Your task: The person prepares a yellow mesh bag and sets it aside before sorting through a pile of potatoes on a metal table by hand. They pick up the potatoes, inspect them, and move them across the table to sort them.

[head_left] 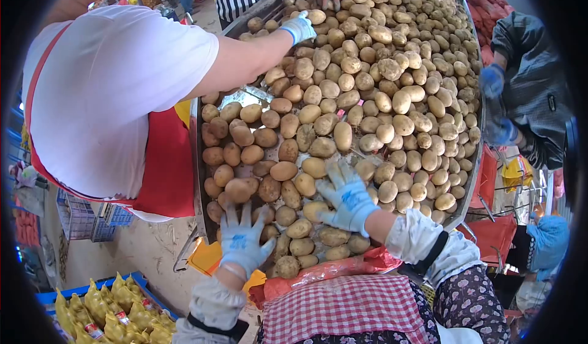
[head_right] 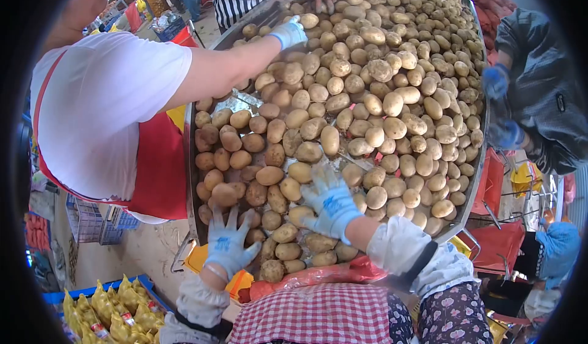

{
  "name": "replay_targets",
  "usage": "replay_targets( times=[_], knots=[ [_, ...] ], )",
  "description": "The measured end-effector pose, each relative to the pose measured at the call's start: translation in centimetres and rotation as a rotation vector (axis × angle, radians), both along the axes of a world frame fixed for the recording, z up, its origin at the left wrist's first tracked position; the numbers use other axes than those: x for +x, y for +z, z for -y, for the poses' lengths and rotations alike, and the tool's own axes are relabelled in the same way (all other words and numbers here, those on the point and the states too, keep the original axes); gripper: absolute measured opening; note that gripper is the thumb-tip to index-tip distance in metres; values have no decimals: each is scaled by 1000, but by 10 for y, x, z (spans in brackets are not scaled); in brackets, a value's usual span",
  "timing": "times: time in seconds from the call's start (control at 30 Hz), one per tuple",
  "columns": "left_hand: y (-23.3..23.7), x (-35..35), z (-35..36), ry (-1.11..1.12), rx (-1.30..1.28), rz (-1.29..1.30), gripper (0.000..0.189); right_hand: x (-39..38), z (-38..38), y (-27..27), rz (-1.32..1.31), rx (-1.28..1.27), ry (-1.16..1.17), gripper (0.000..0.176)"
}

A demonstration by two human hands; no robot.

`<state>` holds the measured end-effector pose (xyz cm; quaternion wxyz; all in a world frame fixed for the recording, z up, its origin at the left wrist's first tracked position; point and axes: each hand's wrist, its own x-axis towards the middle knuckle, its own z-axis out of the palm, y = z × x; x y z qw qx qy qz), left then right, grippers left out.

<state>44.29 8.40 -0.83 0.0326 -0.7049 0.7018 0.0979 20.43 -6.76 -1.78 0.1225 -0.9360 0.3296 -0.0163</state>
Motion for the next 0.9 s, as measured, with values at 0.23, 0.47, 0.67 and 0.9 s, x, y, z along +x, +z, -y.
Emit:
replay_targets(
  times=[0.23,0.47,0.67,0.9],
  knots=[
    [20,21,28,324,406,-245,53,3,48,-8,286,6,-225,66],
    [-13,-52,51,78,-244,-151,69,-2,-5,20,-158,-80,-58,73],
    [-12,-17,-33,-36,-15,-222,65,-27,-2,23,-60,265,-215,81],
    [7,-14,-57,120,55,-203,60,-28,-34,3,-149,62,-47,79]
  ],
)
